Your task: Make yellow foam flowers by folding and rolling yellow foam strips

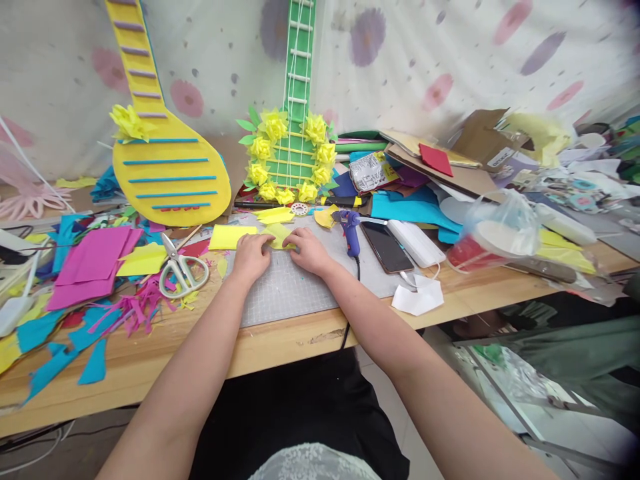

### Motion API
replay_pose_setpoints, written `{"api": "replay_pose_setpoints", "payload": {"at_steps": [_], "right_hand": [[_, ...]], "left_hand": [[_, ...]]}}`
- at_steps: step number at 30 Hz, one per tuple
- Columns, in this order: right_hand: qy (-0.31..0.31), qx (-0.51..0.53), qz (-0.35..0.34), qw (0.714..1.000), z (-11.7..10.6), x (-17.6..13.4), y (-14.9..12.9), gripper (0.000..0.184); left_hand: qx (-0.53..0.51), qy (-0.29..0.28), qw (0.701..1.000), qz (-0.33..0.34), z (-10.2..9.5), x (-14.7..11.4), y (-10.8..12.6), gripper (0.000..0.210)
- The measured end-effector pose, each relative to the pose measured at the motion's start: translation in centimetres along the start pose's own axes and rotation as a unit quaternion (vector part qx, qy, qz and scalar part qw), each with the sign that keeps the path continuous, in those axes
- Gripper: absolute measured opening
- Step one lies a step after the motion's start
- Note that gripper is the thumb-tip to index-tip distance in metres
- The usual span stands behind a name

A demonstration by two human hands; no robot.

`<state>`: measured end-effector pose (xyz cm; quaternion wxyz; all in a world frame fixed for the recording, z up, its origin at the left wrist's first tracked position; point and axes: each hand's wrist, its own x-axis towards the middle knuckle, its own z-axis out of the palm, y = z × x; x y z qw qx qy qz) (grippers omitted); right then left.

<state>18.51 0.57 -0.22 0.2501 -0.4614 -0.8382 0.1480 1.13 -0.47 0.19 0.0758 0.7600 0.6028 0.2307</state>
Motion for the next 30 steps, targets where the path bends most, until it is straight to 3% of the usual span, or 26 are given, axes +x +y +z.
{"api": "replay_pose_setpoints", "payload": {"at_steps": [6,12,16,23,30], "right_hand": [[0.055,-0.013,0.064,0.996,-0.3,0.0,1.0,0.030],[0.031,-0.007,-0.007,0.999,-0.4,-0.2,0.0,0.021],[0.028,-0.005,0.004,1.000,-0.3,-0.2,-0.4,0.025],[0.040,0.002,0.042,0.998,0.2,0.1,0.2,0.026],[0.032,0.092,0.052,0.994,0.2,0.3,1.0,0.014]], "left_hand": [[-0.036,-0.017,0.998,0.042,0.3,-0.5,1.2,0.036],[-0.037,0.025,0.999,0.024,0.2,-0.3,0.6,0.046],[-0.023,0.012,1.000,-0.008,0.0,-0.1,-0.2,0.050],[0.000,0.002,1.000,-0.002,-0.1,-0.4,0.7,0.041],[0.009,-0.014,0.999,0.036,0.6,-0.3,1.8,0.017]]}}
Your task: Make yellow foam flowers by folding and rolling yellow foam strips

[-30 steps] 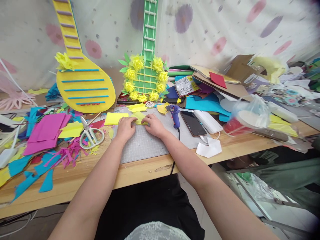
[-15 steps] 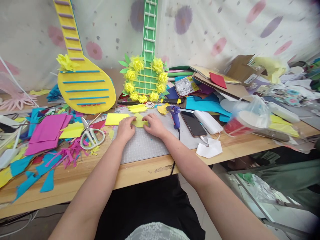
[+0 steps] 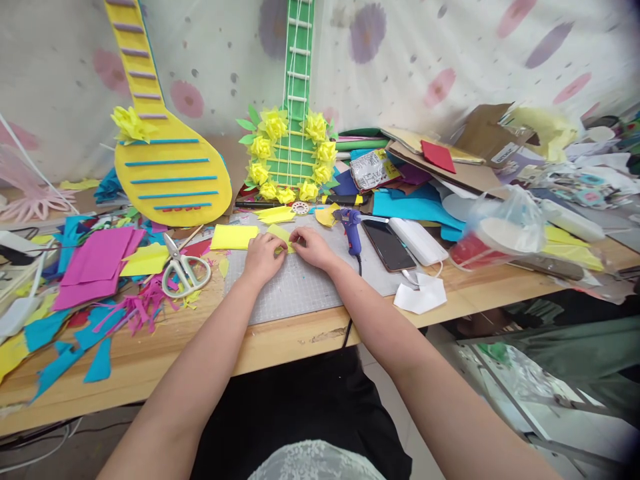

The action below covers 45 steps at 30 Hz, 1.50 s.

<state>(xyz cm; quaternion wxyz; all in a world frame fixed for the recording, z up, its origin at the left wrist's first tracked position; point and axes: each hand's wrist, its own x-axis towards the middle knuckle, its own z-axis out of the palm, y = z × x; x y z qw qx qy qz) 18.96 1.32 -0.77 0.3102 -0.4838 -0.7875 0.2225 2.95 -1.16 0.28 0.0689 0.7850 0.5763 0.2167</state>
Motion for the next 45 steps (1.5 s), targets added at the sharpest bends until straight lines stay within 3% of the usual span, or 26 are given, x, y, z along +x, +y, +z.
{"api": "replay_pose_setpoints", "payload": {"at_steps": [11,21,28,33,36,45], "right_hand": [[-0.008,0.023,0.024,0.999,0.0,0.1,0.3,0.025],[-0.034,-0.001,-0.002,0.999,0.0,0.0,0.0,0.020],[0.043,0.038,0.024,0.998,0.1,0.2,0.3,0.025],[-0.006,0.028,0.006,1.000,-0.2,0.1,0.5,0.030],[-0.035,0.014,-0.002,0.999,-0.1,0.0,0.5,0.028],[-0.015,-0.005,0.025,1.000,0.4,0.1,0.0,0.023]], "left_hand": [[-0.039,0.002,0.997,-0.059,0.4,0.2,-0.3,0.014],[-0.025,0.053,0.993,-0.101,0.2,0.4,-1.2,0.027],[-0.051,0.020,0.998,-0.040,0.0,0.0,-0.7,0.026],[-0.100,-0.001,0.995,0.005,0.1,0.0,-1.3,0.035],[-0.100,0.010,0.995,-0.009,0.3,0.1,-1.4,0.030],[-0.064,0.004,0.996,-0.065,0.2,0.4,-0.7,0.024]]}}
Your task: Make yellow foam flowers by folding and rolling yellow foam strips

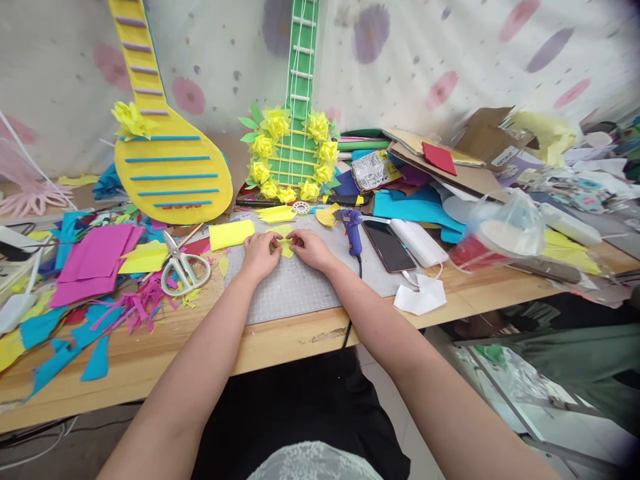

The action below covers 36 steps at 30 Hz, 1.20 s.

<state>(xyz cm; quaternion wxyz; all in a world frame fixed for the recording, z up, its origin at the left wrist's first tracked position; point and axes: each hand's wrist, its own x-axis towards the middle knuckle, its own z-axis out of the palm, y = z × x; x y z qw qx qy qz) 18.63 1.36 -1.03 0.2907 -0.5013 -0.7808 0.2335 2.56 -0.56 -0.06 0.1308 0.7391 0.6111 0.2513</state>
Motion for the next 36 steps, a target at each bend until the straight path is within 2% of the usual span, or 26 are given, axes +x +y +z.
{"api": "replay_pose_setpoints", "payload": {"at_steps": [8,14,36], "right_hand": [[0.000,0.010,0.016,1.000,0.07,0.07,-0.25,0.026],[-0.001,-0.001,0.019,1.000,-0.07,-0.01,-0.59,0.026],[0.008,-0.028,0.011,1.000,-0.08,-0.09,-0.72,0.012]], "left_hand": [[-0.002,0.016,1.000,-0.012,0.04,-0.04,0.14,0.020],[0.010,0.001,1.000,-0.010,0.12,0.05,0.27,0.021],[0.013,0.017,1.000,-0.011,0.31,0.05,0.35,0.015]]}}
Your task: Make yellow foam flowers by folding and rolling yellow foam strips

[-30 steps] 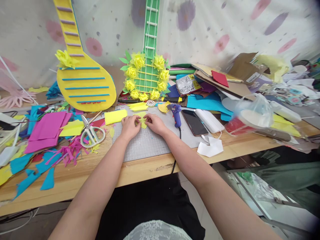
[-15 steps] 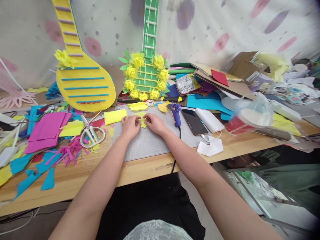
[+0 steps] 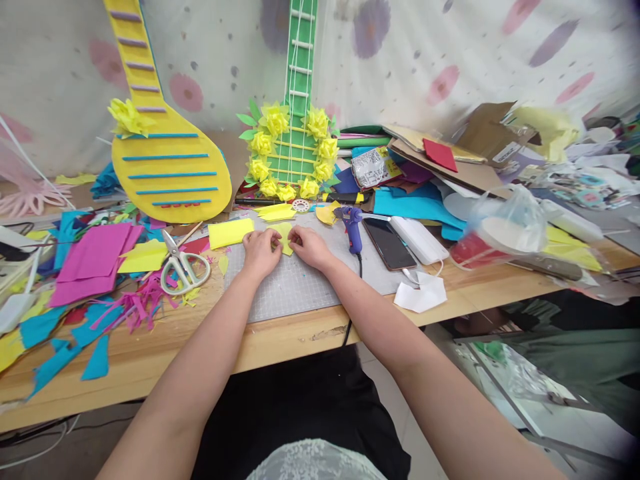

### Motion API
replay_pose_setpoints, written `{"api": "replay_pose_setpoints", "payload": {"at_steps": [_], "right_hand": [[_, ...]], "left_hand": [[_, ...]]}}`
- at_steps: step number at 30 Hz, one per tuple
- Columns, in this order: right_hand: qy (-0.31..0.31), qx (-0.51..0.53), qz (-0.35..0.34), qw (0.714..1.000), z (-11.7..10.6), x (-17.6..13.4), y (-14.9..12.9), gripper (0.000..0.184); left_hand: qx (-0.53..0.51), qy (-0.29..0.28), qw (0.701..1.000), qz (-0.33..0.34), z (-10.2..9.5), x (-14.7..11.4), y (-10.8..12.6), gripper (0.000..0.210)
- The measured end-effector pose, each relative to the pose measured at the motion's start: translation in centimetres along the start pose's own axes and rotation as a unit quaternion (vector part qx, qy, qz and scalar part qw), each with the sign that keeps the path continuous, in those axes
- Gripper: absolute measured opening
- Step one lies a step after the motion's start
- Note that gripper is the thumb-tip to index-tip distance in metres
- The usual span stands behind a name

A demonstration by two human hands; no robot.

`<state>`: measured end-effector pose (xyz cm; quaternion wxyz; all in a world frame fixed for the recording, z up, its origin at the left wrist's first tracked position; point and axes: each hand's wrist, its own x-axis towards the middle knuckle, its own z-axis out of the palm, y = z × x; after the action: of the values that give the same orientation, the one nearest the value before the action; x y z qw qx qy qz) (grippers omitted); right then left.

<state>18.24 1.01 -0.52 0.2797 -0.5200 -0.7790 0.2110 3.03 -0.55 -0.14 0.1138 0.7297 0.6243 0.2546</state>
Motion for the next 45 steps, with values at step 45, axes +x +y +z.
{"api": "replay_pose_setpoints", "payload": {"at_steps": [45], "right_hand": [[0.005,-0.020,-0.007,1.000,0.19,-0.02,0.06,0.010]], "left_hand": [[0.027,-0.009,0.999,0.033,0.00,0.05,0.21,0.006]]}}
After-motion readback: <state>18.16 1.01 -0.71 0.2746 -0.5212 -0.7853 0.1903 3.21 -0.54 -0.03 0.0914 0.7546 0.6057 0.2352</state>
